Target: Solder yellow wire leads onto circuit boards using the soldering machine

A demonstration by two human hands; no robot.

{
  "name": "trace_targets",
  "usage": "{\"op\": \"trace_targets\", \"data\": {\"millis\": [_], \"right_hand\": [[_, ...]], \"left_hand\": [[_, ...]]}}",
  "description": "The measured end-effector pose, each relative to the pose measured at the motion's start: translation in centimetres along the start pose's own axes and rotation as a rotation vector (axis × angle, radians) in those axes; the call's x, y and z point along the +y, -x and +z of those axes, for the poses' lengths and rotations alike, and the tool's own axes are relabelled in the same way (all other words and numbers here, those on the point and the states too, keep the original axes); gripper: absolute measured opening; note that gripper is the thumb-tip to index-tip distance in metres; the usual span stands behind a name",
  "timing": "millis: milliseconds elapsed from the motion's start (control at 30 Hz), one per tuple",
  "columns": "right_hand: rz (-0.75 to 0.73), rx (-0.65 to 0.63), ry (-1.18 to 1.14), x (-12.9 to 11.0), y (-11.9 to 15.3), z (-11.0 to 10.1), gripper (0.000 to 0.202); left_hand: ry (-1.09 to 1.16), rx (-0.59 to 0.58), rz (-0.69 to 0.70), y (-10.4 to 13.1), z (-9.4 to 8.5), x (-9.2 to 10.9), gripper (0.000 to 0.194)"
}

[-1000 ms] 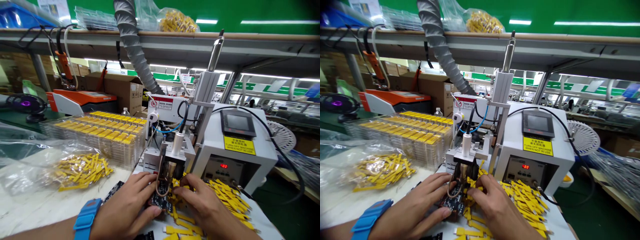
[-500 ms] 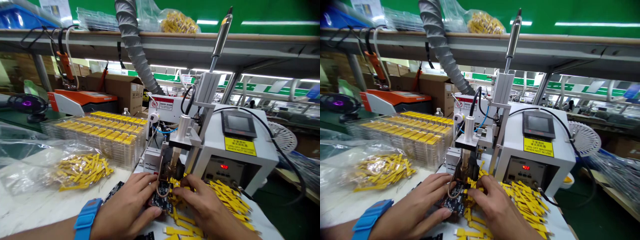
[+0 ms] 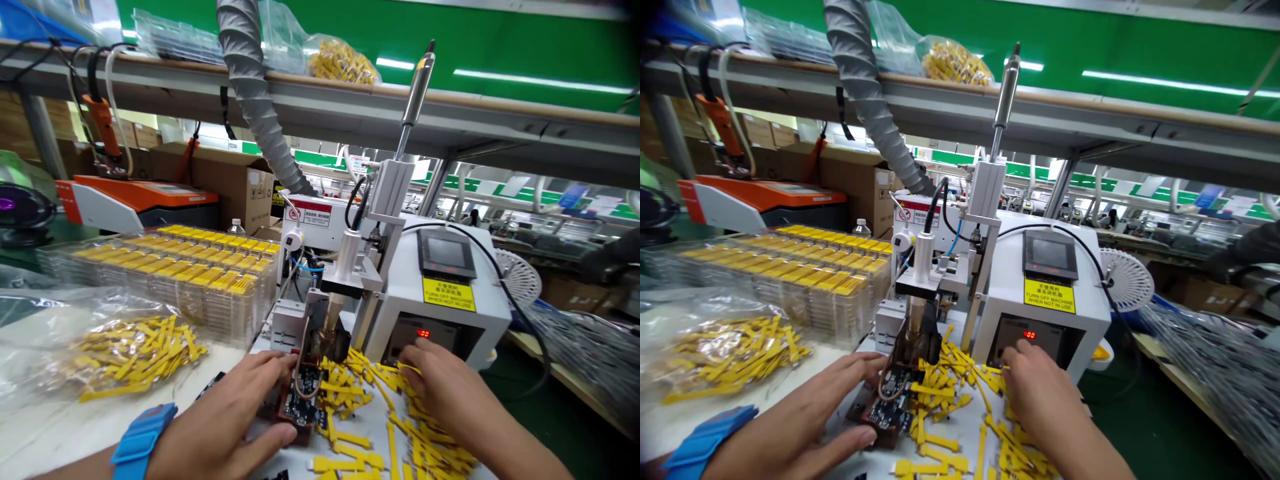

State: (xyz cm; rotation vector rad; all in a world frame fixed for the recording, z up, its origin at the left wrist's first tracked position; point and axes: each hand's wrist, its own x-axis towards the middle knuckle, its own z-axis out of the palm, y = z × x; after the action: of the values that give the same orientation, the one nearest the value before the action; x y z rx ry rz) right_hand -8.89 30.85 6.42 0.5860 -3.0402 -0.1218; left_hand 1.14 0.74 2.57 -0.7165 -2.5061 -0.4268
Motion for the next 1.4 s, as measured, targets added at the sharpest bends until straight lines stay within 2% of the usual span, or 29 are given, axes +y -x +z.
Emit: {"op": "trace_targets", "data": {"millis": [67, 167, 200, 333, 500, 567, 633, 700, 767, 867, 933, 1100, 1267, 1400], "right_hand": [[0.081, -0.042, 0.037, 0.9, 0.2, -0.5, 0.021], [0.130, -0.064, 0.050, 1.3, 0.3, -0.4, 0.020], [0.138, -0.072, 0.051, 1.3, 0.3, -0.2, 0.019], [0.140, -0.075, 0.052, 0.9, -0.1, 0.5, 0.020], [0.083, -0.059, 0.027, 0.2, -0.3, 0.4, 0.018], [-0.040, -0.005, -0.052, -0.3, -0.1, 0.2, 0.018], [-0.240, 0.133, -0.203, -1.2, 0.3, 0.0, 0.022], [-0.430, 0.273, -0.389, -2.2, 0.8, -0.2, 0.023], [-0.548, 0.305, -0.560, -3.4, 1.3, -0.4, 0.021], [-0.644, 0.303, -0.737, -4.8, 1.7, -0.2, 0.022], [-0.643, 0.328, -0.788, -5.3, 1.7, 0.1, 0.021], [-0.625, 0.367, -0.805, -5.5, 1.2, 1.1, 0.020], [-0.753, 0.518, -0.725, -5.7, 0.7, 1.9, 0.021], [-0.773, 0.538, -0.695, -5.8, 0.1, 3.0, 0.022]], "left_hand": [[0.029, -0.009, 0.022, -0.1, -0.3, -0.3, 0.053], [0.094, -0.151, 0.065, -0.6, -1.3, -0.3, 0.015], [0.111, -0.207, 0.074, -0.9, -1.6, -0.3, 0.009], [0.163, -0.345, 0.103, -1.5, -2.9, -0.1, 0.020], [0.205, -0.407, 0.106, -2.0, -3.8, -0.7, 0.038], [0.194, -0.429, 0.107, -2.0, -3.8, -1.2, 0.045], [0.174, -0.457, 0.103, -1.9, -3.7, -1.7, 0.049], [0.175, -0.436, 0.096, -1.7, -3.4, -2.0, 0.045], [0.209, -0.337, 0.097, -1.3, -3.0, -1.9, 0.039], [0.221, -0.141, 0.067, -0.8, -2.0, -1.1, 0.051], [0.162, -0.070, 0.035, -0.6, -1.3, -0.3, 0.050], [0.045, -0.052, 0.029, -0.7, -0.2, 1.0, 0.034], [0.006, 0.001, 0.038, -0.6, 0.3, 0.8, 0.037], [-0.012, -0.023, 0.023, -0.8, 1.1, 0.3, 0.036]]}}
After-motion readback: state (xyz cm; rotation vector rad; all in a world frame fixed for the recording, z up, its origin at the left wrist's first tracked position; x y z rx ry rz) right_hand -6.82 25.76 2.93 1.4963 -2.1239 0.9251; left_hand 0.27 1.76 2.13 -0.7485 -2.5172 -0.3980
